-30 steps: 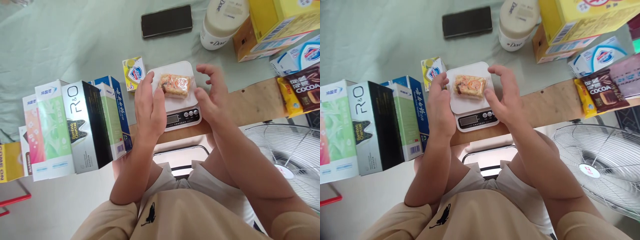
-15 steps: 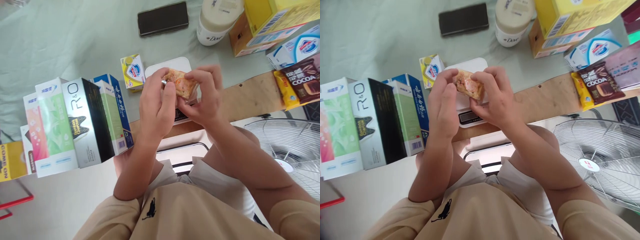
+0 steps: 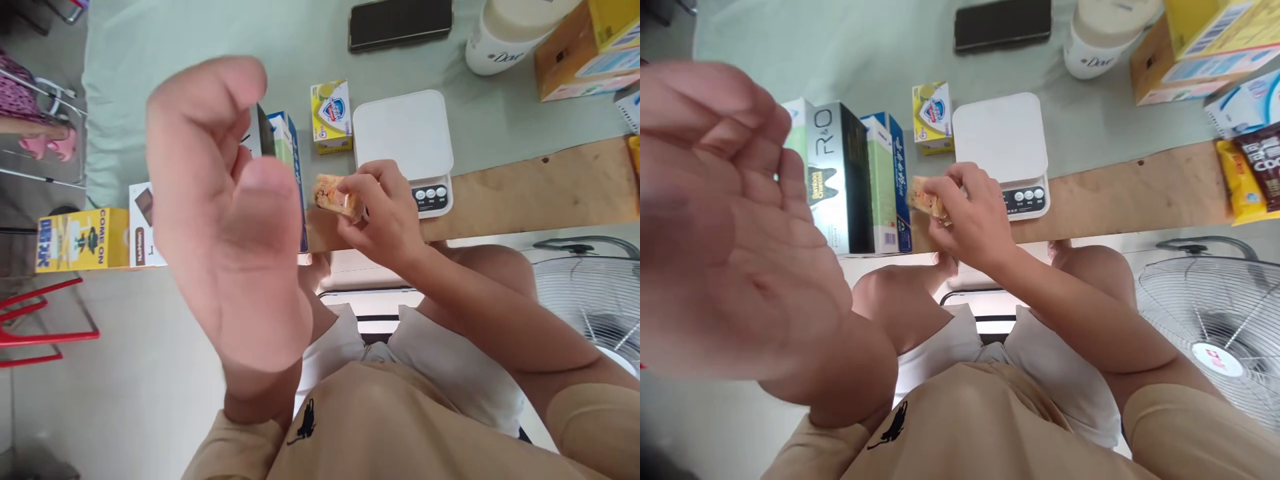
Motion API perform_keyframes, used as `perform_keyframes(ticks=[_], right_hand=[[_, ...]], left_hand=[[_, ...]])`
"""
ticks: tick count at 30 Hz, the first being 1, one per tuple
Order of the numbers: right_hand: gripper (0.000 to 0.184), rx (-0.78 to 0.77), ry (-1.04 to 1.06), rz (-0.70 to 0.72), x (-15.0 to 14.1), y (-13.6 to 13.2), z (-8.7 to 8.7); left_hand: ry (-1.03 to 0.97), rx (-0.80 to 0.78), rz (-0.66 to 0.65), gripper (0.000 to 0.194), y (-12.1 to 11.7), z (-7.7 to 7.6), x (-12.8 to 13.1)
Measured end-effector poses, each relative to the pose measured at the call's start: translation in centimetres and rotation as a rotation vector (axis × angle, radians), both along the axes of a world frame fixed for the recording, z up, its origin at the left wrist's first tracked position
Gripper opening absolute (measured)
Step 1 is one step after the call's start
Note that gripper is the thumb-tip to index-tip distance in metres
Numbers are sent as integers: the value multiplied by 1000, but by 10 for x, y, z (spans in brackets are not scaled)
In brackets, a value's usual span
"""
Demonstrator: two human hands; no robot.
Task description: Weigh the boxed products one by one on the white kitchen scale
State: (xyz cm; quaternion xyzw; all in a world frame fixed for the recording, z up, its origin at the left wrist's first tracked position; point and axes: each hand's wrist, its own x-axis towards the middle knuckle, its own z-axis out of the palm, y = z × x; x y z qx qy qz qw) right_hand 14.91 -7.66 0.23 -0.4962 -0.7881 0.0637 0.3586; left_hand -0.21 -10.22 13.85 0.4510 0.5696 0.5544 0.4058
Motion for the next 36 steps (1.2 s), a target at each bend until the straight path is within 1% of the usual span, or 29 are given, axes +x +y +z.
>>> perform_keyframes(ticks=[1, 2, 3, 5, 7, 10, 12, 14, 16, 18, 20, 23, 25, 27, 28, 29, 32, 34, 36], right_hand=[[32, -8, -27, -14, -4, -2, 0], [30, -17, -54, -33, -8, -4, 0], [29, -33, -84, -61, -11, -5, 1], [29, -83, -143, -119, -18, -7, 3], [28, -145, -192, -143, -24, -7, 7], [30, -218, -256, -104, -30, -10, 12], [33, -240, -294, -73, -31, -14, 15], [37, -240, -326, -53, -30, -19, 17], [41, -234, -350, -30, -26, -23, 17], [43, -235, -362, 17, -21, -24, 18], [42, -237, -352, 70, -17, -23, 18], [32, -232, -313, 96, -15, -20, 16], [23, -228, -302, 103, -16, -17, 14], [18, -206, -302, 104, -17, -15, 12], [18, -189, -303, 100, -17, -15, 12], [23, -171, -307, 90, -17, -14, 11], [43, -155, -336, 87, -16, -13, 9], [44, -171, -352, 102, -15, -13, 8], [38, -167, -345, 106, -14, -14, 7]], left_hand=[[68, 14, 38, 20, -8, -1, 1], [103, 44, 90, 28, -15, -1, 3], [114, 74, 132, 36, -22, -3, 6], [106, 126, 158, 46, -31, -7, 10], [81, 147, 145, 52, -32, -12, 10], [0, 209, 100, 58, -23, -18, 8], [-36, 209, 72, 56, -16, -21, 7], [-53, 143, 25, 47, -12, -23, 6], [-62, 50, -95, 36, -11, -26, 2], [-76, -7, -224, 31, -12, -29, -4], [-75, -29, -289, 29, -12, -32, -9], [-100, 11, -247, 31, -12, -35, -12], [-110, 10, -221, 32, -11, -35, -12], [-99, 3, -210, 30, -10, -33, -10], [-90, 0, -212, 29, -10, -32, -10], [-78, -5, -223, 28, -10, -31, -10], [-27, -6, -243, 29, -10, -31, -12], [10, -8, -261, 31, -11, -32, -13], [9, 1, -259, 32, -11, -32, -13]])
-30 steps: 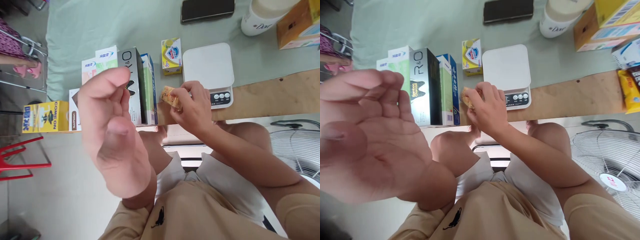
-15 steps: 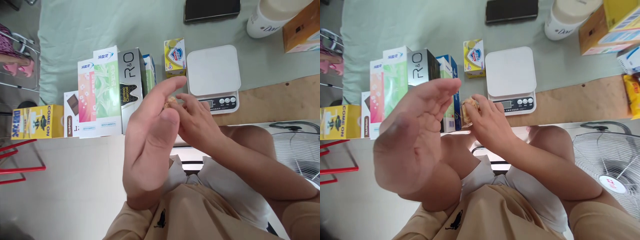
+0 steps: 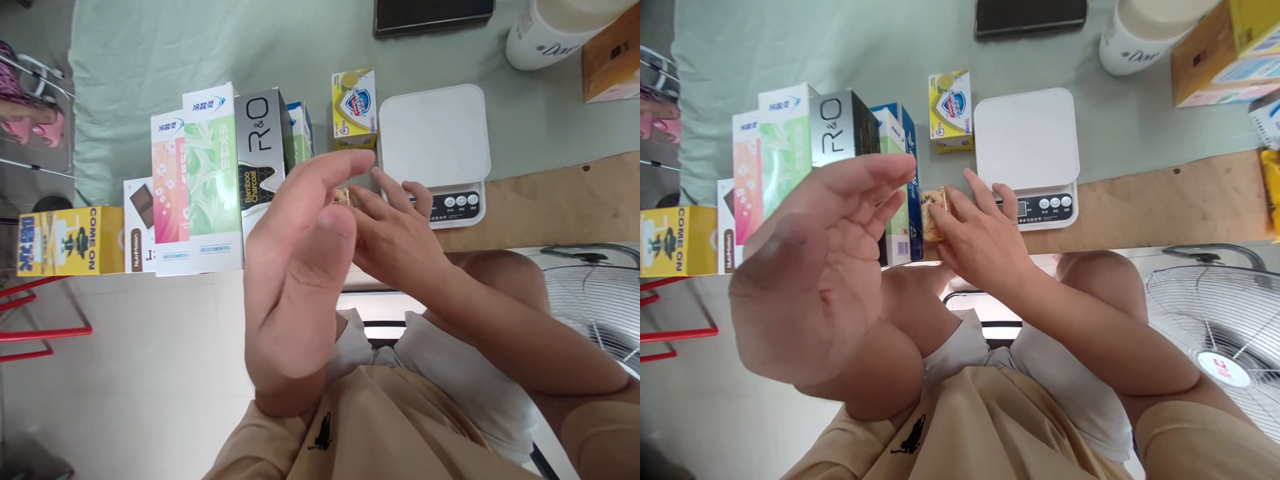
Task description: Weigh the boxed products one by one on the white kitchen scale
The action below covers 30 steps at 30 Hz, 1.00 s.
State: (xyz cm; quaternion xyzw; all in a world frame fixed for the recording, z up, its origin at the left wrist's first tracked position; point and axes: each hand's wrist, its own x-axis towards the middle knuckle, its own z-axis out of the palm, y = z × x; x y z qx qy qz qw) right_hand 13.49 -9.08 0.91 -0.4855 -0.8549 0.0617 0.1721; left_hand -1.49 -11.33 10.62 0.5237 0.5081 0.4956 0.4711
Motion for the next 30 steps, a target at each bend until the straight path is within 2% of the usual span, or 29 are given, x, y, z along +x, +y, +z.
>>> perform_keyframes(ticks=[4, 7, 10, 13, 18, 21, 23, 25, 28, 30], right_hand=[[33, 32, 31, 5, 0, -4, -6], [39, 27, 47, -10, -1, -6, -6], [48, 3, 87, -20, 6, -7, 1], [42, 69, 166, -39, 27, -6, 12], [31, 115, 250, -111, 88, -2, 26], [30, 109, 229, -284, 132, 1, 29], [31, 82, 213, -428, 165, 2, 25], [34, 77, 198, -547, 199, 3, 16], [40, 193, 187, -707, 247, 2, 0], [45, 254, 193, -788, 271, 0, -6]], left_hand=[[-60, -27, 39, 28, 2, 2, 4], [-79, -42, 68, 27, 5, 4, 8], [-133, -4, 35, 26, 6, 4, 16], [-167, 59, -62, 23, 5, 2, 32], [-169, 61, -176, 24, 12, -14, 83], [-201, 52, -250, 23, 22, -33, 120], [-198, -32, -315, 26, 29, -47, 146], [-201, -172, -387, 38, 35, -60, 174], [-245, -355, -524, 61, 40, -75, 218], [-280, -417, -613, 71, 42, -83, 246]])
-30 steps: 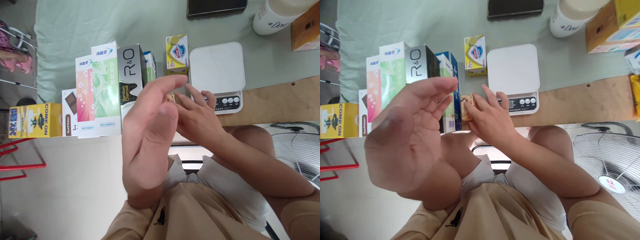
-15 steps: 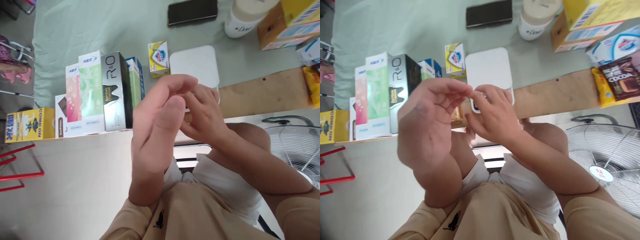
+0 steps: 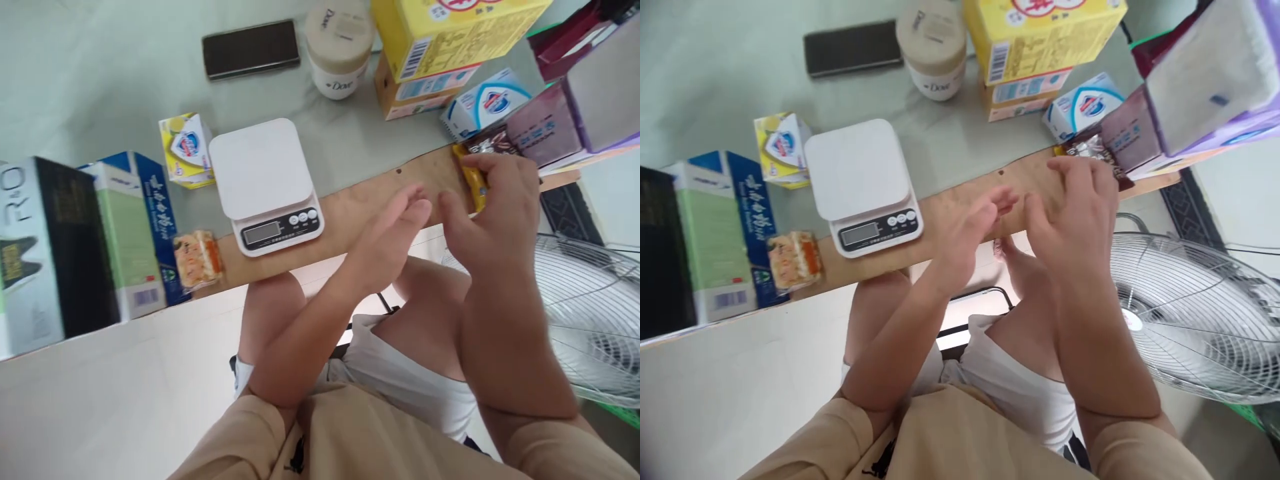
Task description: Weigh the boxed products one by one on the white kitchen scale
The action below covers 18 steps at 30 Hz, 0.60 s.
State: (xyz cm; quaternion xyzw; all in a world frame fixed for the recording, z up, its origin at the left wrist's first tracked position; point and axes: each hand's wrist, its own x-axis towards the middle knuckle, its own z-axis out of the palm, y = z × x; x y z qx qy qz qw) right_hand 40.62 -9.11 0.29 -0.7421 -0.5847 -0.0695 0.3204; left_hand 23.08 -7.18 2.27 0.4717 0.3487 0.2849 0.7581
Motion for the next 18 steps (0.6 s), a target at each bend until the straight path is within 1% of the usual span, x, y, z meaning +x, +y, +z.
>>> perform_keyframes(ticks=[3, 5, 7, 9, 11, 14, 16, 18], right_hand=[[51, -35, 22, -71, 18, -5, 1], [54, -115, 31, -97, 20, -7, 5], [53, -205, 27, -90, 18, -8, 10], [49, -248, 28, -71, 17, -9, 12], [47, -260, 37, -69, 16, -10, 12], [43, -322, 16, -59, 16, -11, 11], [36, -358, 2, -44, 13, -9, 12], [32, -326, 25, -27, 9, -7, 13]], left_hand=[[-48, -50, -82, 77, 1, -13, 34], [-101, -67, -84, 74, 3, -21, 49], [-155, -102, -65, 68, 5, -28, 58], [-190, -147, -50, 65, 8, -33, 63], [-191, -168, -45, 65, 11, -36, 64], [-184, -136, -42, 65, 14, -37, 64], [-221, -107, -34, 62, 16, -37, 64], [-275, -89, -3, 57, 16, -35, 63]])
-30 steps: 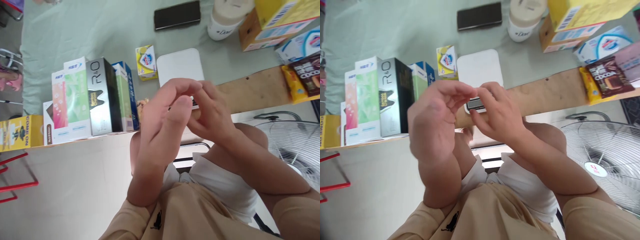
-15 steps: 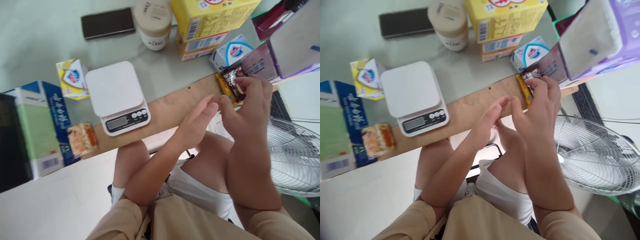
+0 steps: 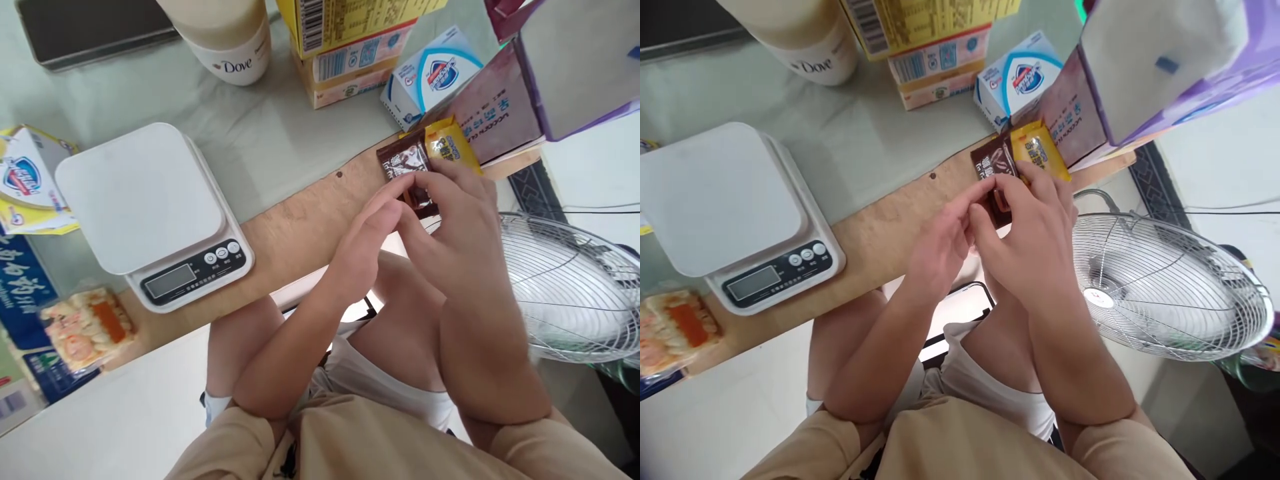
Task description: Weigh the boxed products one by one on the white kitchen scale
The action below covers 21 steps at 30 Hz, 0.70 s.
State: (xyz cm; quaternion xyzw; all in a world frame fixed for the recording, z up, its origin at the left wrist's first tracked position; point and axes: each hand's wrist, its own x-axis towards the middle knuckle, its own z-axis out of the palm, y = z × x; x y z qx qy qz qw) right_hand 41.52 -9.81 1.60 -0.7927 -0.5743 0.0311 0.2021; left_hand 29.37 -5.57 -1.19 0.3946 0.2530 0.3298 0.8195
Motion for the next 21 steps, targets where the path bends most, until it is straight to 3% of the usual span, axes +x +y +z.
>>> perform_keyframes(ticks=[5, 8, 12, 15, 17, 21], right_hand=[[25, 99, 167, 78, -12, 7, 1], [31, 162, 269, 110, -18, 13, 1], [34, 265, 624, 168, -40, 23, 3], [34, 299, 872, 261, -72, 28, 3], [36, 297, 869, 350, -98, 31, 2], [41, 271, 594, 529, -145, 36, -1]], left_hand=[[-49, -9, 94, 53, -2, 11, -12], [-29, 107, 158, 50, -1, 17, -29], [208, 351, 315, 49, -1, 23, -64], [393, 449, 475, 44, -3, 30, -97], [442, 484, 536, 39, -6, 36, -121], [664, 568, 612, 39, -10, 49, -166]])
